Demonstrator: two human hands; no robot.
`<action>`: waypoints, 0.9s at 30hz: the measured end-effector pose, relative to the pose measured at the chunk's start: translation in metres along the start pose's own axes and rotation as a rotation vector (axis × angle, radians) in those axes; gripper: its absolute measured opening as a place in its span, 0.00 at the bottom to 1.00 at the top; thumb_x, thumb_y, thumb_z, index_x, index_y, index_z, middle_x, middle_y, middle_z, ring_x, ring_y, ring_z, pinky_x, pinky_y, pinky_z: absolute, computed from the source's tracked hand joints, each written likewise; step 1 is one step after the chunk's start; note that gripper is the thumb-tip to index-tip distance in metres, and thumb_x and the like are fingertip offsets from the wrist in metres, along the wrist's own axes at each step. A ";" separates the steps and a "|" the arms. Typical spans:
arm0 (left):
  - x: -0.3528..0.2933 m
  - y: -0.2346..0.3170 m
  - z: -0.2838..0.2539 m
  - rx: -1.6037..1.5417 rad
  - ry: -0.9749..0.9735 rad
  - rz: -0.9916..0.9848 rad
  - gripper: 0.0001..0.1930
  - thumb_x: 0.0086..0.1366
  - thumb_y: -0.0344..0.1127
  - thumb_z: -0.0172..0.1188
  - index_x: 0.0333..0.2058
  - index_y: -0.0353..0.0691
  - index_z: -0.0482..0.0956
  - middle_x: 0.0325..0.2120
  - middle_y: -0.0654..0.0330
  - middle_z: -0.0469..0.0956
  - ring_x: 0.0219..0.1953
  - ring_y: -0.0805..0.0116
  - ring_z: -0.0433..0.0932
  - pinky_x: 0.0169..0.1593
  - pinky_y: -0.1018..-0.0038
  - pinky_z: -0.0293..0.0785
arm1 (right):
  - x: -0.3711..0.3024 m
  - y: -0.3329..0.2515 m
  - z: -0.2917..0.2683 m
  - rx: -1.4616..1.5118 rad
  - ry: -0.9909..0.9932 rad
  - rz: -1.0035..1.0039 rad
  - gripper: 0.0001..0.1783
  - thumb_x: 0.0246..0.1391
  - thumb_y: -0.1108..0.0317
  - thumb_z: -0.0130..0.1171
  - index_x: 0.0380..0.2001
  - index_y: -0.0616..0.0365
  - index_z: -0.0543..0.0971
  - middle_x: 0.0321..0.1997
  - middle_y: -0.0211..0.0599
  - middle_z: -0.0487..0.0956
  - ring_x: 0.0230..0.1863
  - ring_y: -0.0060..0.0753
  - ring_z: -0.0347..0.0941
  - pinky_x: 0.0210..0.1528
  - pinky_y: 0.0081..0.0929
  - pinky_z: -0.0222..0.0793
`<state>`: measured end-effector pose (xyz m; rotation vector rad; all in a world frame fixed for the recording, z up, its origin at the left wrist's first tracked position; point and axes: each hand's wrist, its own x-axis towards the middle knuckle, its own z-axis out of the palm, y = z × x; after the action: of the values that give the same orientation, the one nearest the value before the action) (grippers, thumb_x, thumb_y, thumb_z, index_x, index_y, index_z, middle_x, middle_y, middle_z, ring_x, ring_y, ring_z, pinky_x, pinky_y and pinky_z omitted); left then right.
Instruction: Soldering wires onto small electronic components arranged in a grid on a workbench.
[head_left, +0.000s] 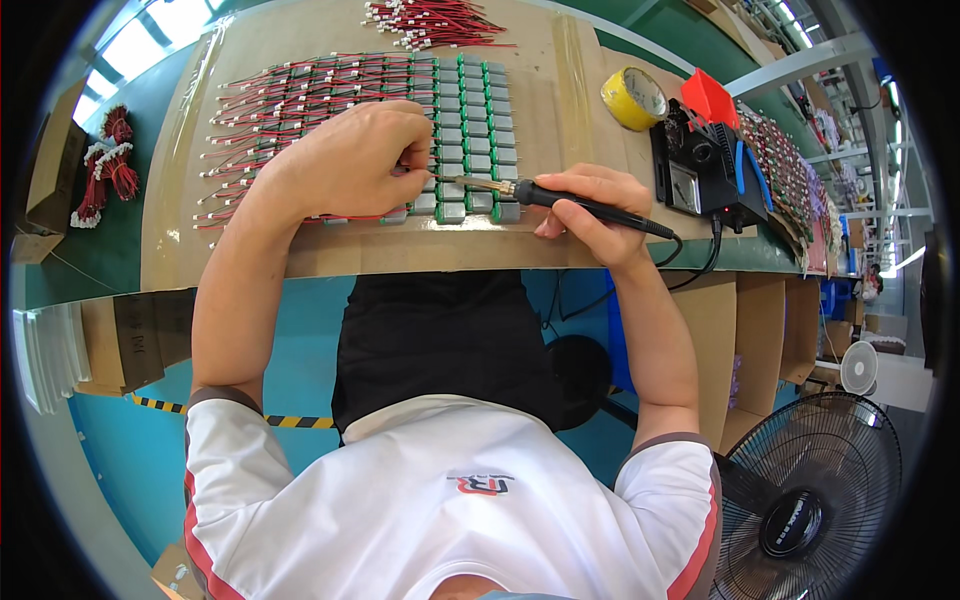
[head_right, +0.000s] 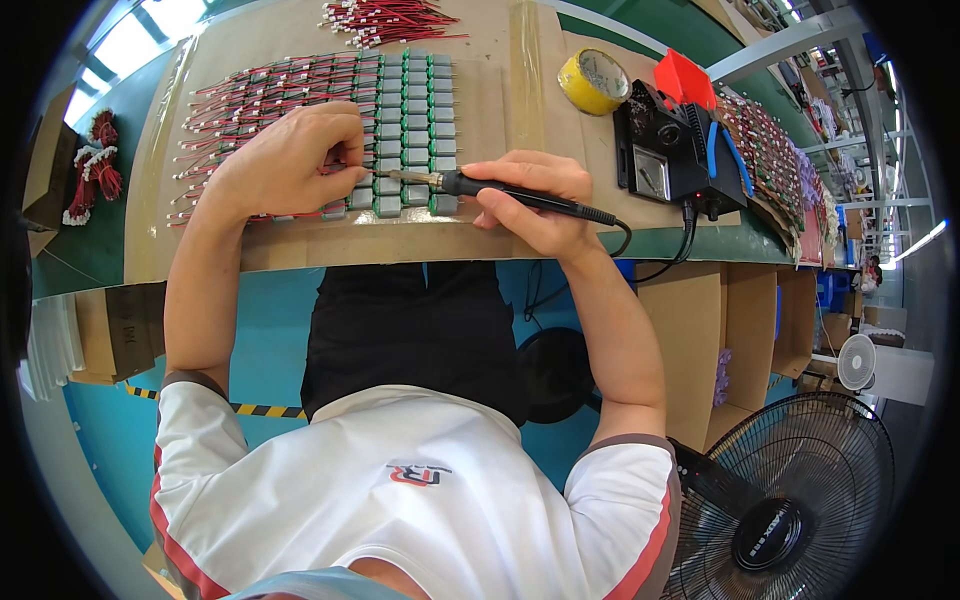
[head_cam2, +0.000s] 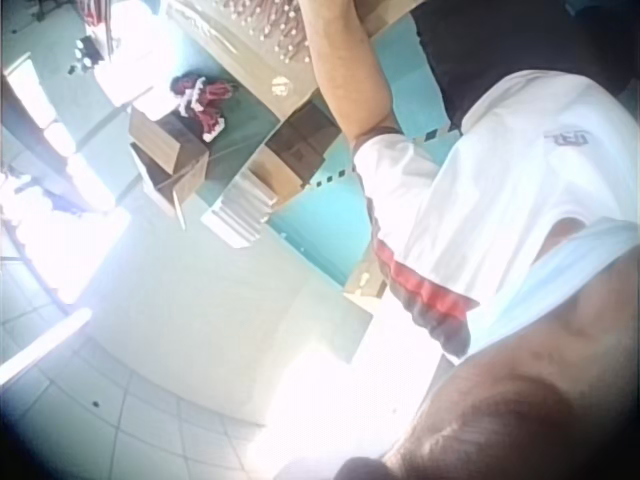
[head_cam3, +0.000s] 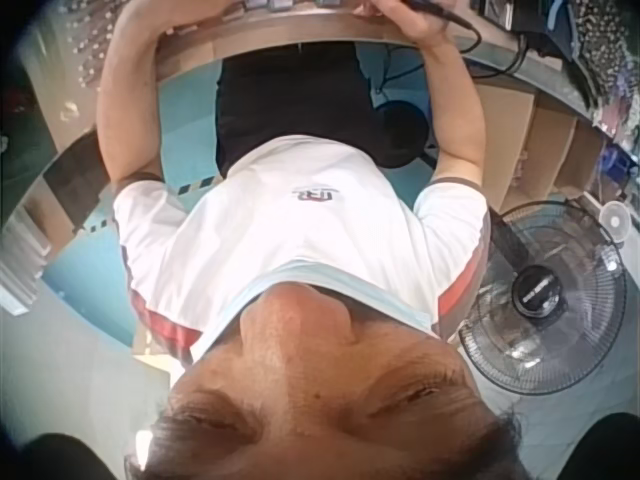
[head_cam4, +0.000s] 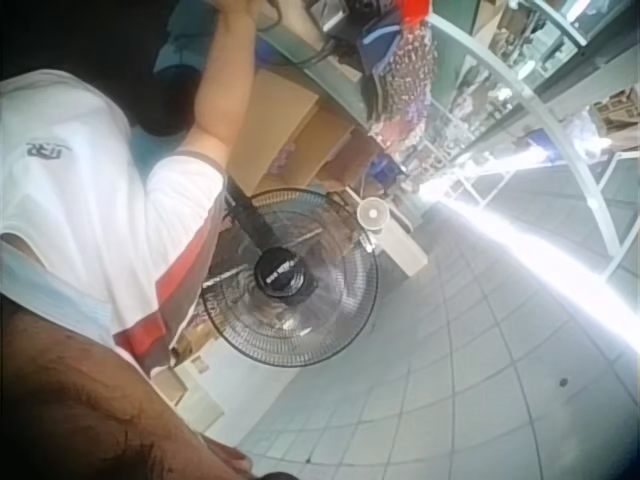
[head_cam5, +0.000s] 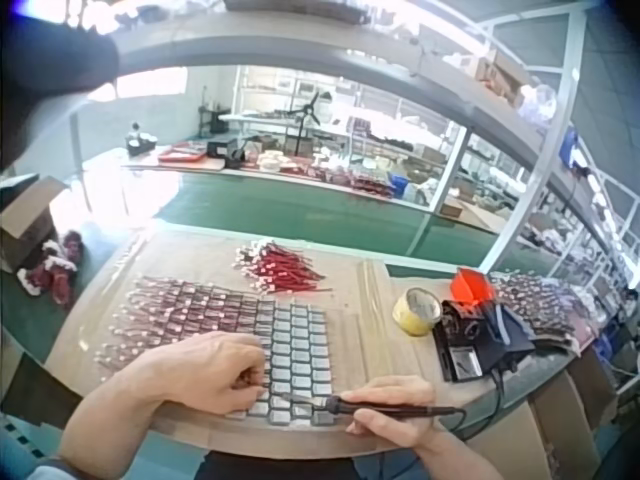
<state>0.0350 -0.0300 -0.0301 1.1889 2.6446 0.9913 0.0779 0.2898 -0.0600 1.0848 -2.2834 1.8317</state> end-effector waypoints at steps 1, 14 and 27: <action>0.000 -0.001 0.000 0.001 -0.001 0.006 0.06 0.55 0.29 0.61 0.26 0.33 0.74 0.27 0.50 0.76 0.34 0.49 0.77 0.40 0.59 0.74 | 0.000 0.000 0.000 0.001 0.000 0.000 0.16 0.58 0.82 0.58 0.48 0.78 0.83 0.34 0.53 0.84 0.27 0.34 0.84 0.33 0.28 0.84; 0.001 -0.003 0.000 0.006 -0.007 0.012 0.06 0.55 0.29 0.62 0.26 0.34 0.74 0.28 0.50 0.76 0.34 0.49 0.77 0.39 0.59 0.74 | -0.001 0.002 -0.001 0.039 0.023 0.004 0.16 0.58 0.83 0.57 0.48 0.78 0.83 0.36 0.55 0.84 0.27 0.34 0.84 0.33 0.28 0.84; 0.000 0.000 0.000 0.018 -0.016 -0.013 0.07 0.55 0.30 0.61 0.26 0.32 0.74 0.28 0.48 0.76 0.34 0.47 0.77 0.40 0.58 0.74 | -0.002 0.002 0.000 0.050 0.036 0.000 0.16 0.59 0.81 0.57 0.49 0.78 0.82 0.37 0.55 0.84 0.27 0.34 0.84 0.34 0.30 0.85</action>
<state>0.0347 -0.0304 -0.0301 1.1771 2.6512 0.9535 0.0781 0.2906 -0.0628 1.0491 -2.2301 1.9026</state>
